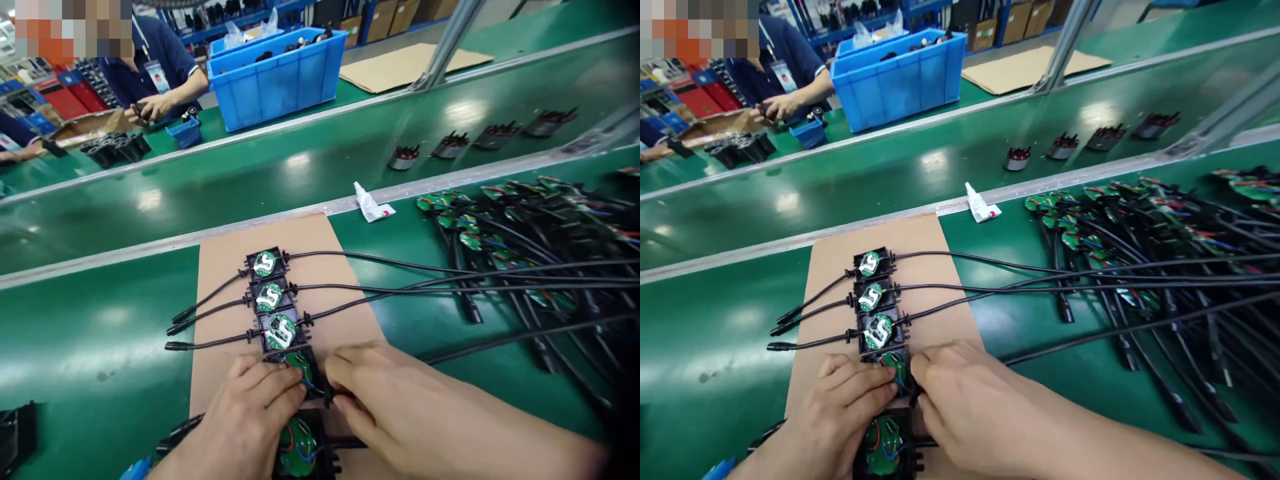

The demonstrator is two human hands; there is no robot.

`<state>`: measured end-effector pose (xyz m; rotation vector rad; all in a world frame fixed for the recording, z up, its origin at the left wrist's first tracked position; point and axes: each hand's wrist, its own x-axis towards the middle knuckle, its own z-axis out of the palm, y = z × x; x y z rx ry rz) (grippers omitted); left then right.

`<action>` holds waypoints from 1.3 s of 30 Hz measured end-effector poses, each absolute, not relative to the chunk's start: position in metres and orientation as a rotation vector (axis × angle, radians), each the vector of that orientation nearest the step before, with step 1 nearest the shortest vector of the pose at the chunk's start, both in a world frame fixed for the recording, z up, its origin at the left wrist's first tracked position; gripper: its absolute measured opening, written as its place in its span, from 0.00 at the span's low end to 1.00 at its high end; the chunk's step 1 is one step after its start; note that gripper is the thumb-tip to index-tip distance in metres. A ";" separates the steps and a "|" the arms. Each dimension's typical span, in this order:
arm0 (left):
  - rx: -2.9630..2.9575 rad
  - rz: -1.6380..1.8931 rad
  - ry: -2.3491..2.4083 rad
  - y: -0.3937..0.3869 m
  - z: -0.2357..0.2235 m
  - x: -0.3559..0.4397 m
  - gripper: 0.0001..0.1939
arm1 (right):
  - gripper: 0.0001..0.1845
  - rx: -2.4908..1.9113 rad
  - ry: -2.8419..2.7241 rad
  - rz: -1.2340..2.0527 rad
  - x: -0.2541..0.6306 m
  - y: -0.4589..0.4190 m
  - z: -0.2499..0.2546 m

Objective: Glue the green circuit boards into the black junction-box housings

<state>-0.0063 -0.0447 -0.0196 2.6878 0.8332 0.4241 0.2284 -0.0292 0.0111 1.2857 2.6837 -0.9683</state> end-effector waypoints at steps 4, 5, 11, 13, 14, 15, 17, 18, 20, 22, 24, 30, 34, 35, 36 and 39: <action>2.634 0.383 0.853 -0.045 -0.021 -0.009 0.18 | 0.10 1.147 2.856 -0.887 0.226 -0.036 -0.008; 2.626 0.378 0.851 -0.046 -0.022 -0.010 0.18 | 0.10 1.141 2.929 -0.822 0.225 -0.038 -0.015; 2.584 0.330 0.868 -0.047 -0.020 -0.011 0.16 | 0.10 1.214 3.125 -0.601 0.222 -0.041 -0.042; 2.581 0.304 0.885 -0.046 -0.017 -0.011 0.19 | 0.11 1.223 3.060 -0.632 0.223 -0.037 -0.040; 2.578 0.285 0.893 -0.045 -0.015 -0.010 0.22 | 0.10 1.213 3.033 -0.642 0.224 -0.034 -0.037; 2.577 0.265 0.900 -0.045 -0.015 -0.009 0.25 | 0.10 1.195 3.011 -0.647 0.224 -0.032 -0.035; 2.595 0.229 0.914 -0.046 -0.017 -0.007 0.29 | 0.09 1.155 2.977 -0.642 0.223 -0.030 -0.029; 2.619 0.212 0.917 -0.047 -0.019 -0.006 0.30 | 0.09 1.144 2.966 -0.627 0.221 -0.030 -0.027; 2.706 0.200 0.932 -0.051 -0.025 -0.002 0.27 | 0.10 1.135 2.959 -0.575 0.217 -0.032 -0.024; 2.802 0.181 0.950 -0.056 -0.031 0.001 0.24 | 0.12 1.127 2.967 -0.493 0.213 -0.034 -0.025; 2.862 0.163 0.966 -0.059 -0.032 0.004 0.24 | 0.12 1.130 2.974 -0.430 0.211 -0.037 -0.027; 2.896 0.193 1.014 -0.057 -0.028 0.004 0.25 | 0.07 1.223 3.097 -0.468 0.220 -0.037 -0.039; 2.972 0.319 0.960 -0.055 -0.032 0.005 0.20 | 0.08 1.191 3.194 -0.347 0.225 -0.036 -0.043; 2.966 0.326 0.961 -0.054 -0.033 0.005 0.20 | 0.09 1.162 3.219 -0.317 0.224 -0.037 -0.043; 2.951 0.328 0.966 -0.054 -0.034 0.006 0.20 | 0.10 1.131 3.240 -0.287 0.224 -0.038 -0.042; 2.870 0.306 0.979 -0.054 -0.035 0.009 0.19 | 0.13 1.068 3.265 -0.255 0.222 -0.041 -0.041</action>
